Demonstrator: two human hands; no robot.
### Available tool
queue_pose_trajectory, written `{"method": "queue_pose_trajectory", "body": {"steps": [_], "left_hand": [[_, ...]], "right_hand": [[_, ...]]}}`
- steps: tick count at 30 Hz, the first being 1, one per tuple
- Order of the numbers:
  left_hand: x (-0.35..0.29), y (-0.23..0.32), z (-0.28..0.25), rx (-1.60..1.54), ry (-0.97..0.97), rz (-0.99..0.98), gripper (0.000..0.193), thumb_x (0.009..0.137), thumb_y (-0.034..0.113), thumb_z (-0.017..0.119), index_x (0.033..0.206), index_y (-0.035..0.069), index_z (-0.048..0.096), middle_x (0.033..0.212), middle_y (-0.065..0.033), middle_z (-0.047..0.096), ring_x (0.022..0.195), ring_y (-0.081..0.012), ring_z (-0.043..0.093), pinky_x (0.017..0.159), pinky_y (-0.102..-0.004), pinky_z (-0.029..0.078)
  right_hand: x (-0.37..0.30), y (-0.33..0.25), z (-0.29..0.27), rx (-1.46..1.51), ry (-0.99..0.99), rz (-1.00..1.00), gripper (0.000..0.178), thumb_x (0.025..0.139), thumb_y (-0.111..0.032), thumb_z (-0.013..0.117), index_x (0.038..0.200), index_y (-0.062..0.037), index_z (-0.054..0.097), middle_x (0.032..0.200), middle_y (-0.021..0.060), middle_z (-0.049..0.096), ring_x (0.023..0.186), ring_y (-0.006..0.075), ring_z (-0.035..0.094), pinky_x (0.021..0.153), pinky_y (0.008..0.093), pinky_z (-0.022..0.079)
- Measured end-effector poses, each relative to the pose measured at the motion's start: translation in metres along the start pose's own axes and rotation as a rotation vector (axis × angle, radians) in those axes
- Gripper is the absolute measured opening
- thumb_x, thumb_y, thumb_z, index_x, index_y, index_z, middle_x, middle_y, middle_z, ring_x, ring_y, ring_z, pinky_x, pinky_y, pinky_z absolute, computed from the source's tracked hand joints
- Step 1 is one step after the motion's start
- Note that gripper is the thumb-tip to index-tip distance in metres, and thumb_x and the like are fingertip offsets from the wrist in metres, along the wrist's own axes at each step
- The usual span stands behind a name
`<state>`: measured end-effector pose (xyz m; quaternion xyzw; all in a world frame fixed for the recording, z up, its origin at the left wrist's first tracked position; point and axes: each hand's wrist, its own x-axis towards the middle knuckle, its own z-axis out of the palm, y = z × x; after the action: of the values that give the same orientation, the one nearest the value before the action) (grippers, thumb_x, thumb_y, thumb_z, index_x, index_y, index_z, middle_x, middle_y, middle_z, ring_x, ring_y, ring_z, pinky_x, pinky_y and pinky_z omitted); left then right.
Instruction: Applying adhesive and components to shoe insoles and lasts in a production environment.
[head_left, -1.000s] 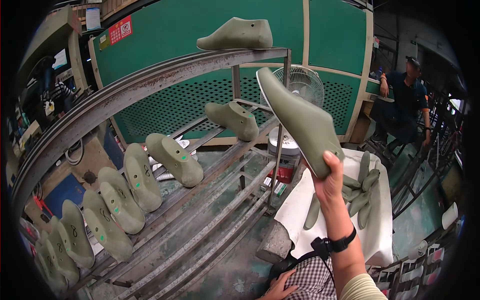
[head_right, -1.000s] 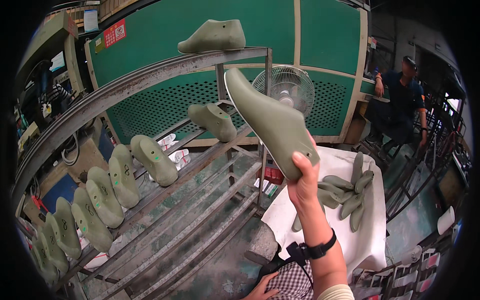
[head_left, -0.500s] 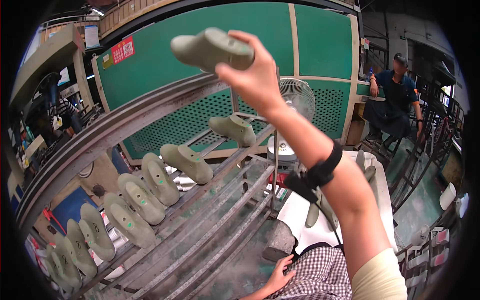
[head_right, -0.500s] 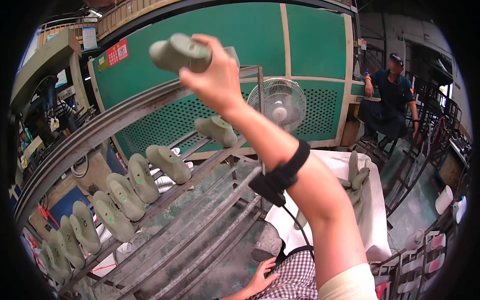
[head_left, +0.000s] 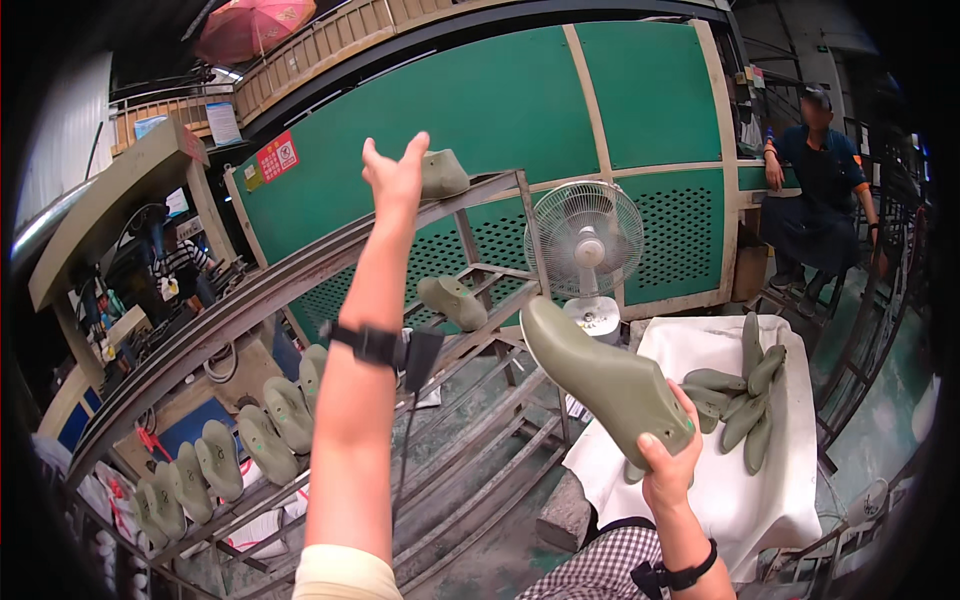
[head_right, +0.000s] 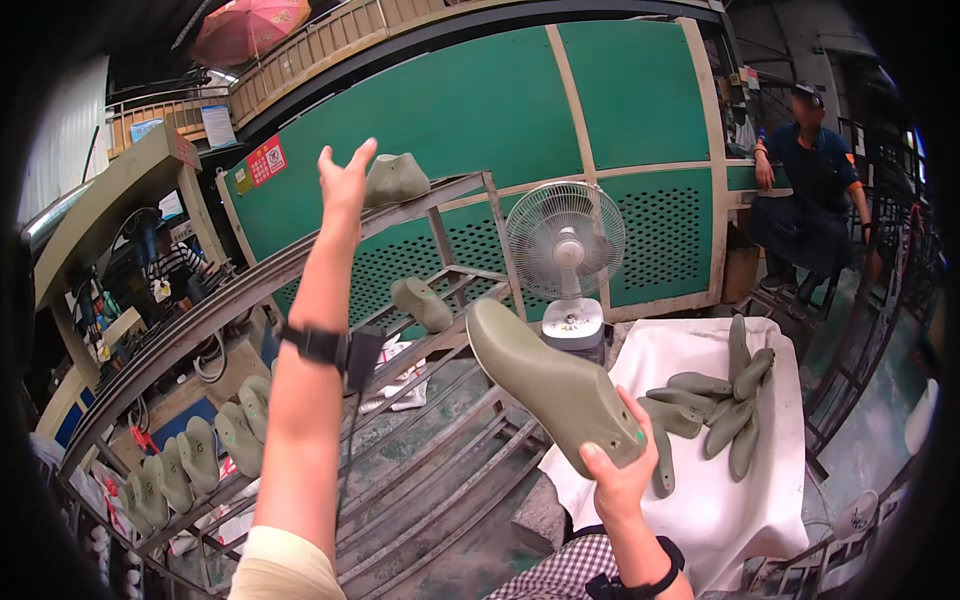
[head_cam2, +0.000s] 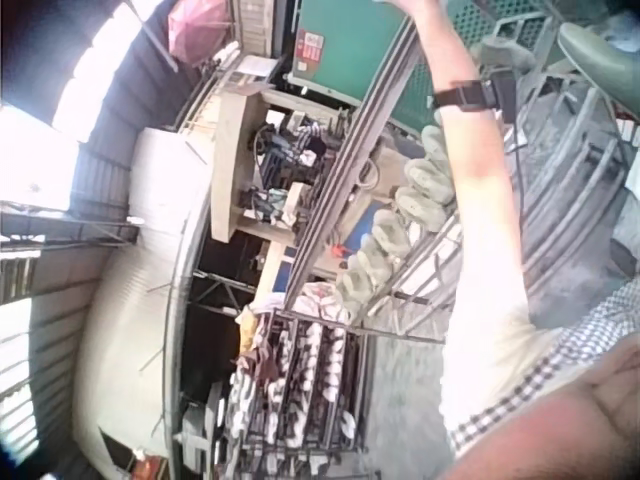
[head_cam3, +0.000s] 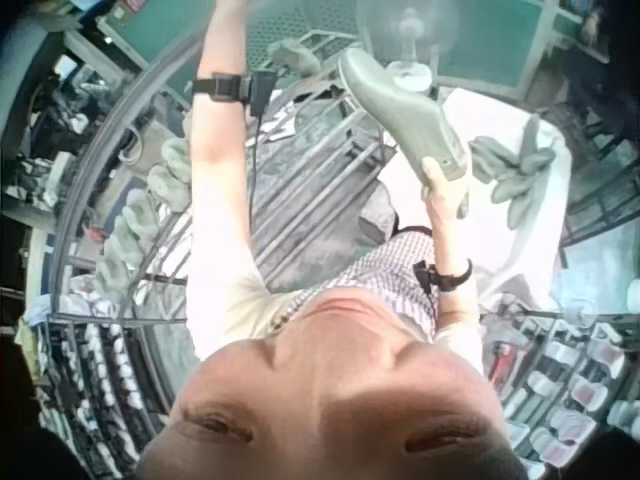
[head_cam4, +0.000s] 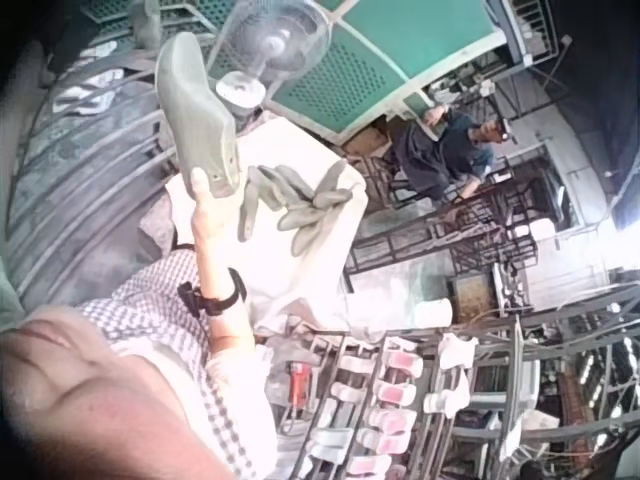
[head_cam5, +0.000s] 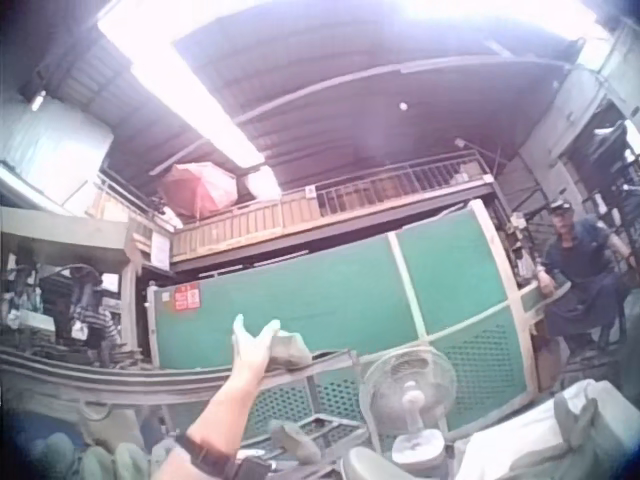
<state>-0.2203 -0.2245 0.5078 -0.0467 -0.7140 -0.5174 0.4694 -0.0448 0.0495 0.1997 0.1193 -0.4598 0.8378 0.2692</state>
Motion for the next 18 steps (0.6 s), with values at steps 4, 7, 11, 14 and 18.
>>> {"method": "queue_pose_trajectory", "body": {"steps": [4,7,11,14,18], "left_hand": [[0.085,-0.021,0.111,0.280,-0.043,-0.517,0.114,0.078,0.056,0.075,0.158,0.003,0.014,0.159,-0.0292,0.019,0.145,-0.0424,0.029,0.114,-0.0520,0.031],[0.173,-0.089,0.034,0.254,0.028,-0.552,0.113,0.072,0.035,0.080,0.153,-0.006,0.013,0.155,-0.0281,0.027,0.135,-0.0397,0.042,0.109,-0.0562,0.038],[0.095,-0.082,0.073,-0.313,-0.010,-0.428,0.104,0.069,0.016,0.079,0.154,0.000,0.021,0.131,-0.0210,0.055,0.112,-0.0300,0.060,0.094,-0.0486,0.050],[-0.025,-0.029,0.040,-0.463,-0.089,-0.022,0.103,0.076,0.007,0.073,0.159,0.002,0.013,0.135,-0.0171,0.051,0.115,-0.0281,0.057,0.097,-0.0433,0.049],[-0.132,0.002,-0.020,-0.391,-0.224,0.296,0.101,0.077,0.003,0.069,0.160,0.004,0.011,0.140,-0.0159,0.048,0.123,-0.0250,0.054,0.104,-0.0366,0.044]], "right_hand": [[-0.020,-0.026,-0.078,-0.080,0.099,0.057,0.090,0.068,-0.026,0.085,0.142,0.0054,0.044,0.130,0.0154,0.058,0.118,0.0229,0.059,0.103,0.0370,0.046],[-0.044,-0.040,-0.119,0.010,0.085,0.122,0.090,0.068,-0.029,0.083,0.142,0.0056,0.043,0.130,0.0165,0.058,0.118,0.0250,0.060,0.104,0.0379,0.046],[-0.058,-0.059,-0.167,-0.206,0.278,0.109,0.095,0.068,-0.036,0.082,0.143,0.0054,0.040,0.130,0.0173,0.057,0.119,0.0264,0.059,0.104,0.0376,0.046],[-0.062,-0.062,-0.179,-0.190,0.287,0.102,0.095,0.069,-0.034,0.081,0.144,0.0052,0.039,0.131,0.0180,0.057,0.120,0.0267,0.059,0.105,0.0374,0.045],[-0.045,-0.046,-0.171,-0.138,0.256,0.107,0.091,0.071,-0.031,0.080,0.144,0.0051,0.040,0.130,0.0183,0.057,0.119,0.0273,0.060,0.106,0.0385,0.046]]}}
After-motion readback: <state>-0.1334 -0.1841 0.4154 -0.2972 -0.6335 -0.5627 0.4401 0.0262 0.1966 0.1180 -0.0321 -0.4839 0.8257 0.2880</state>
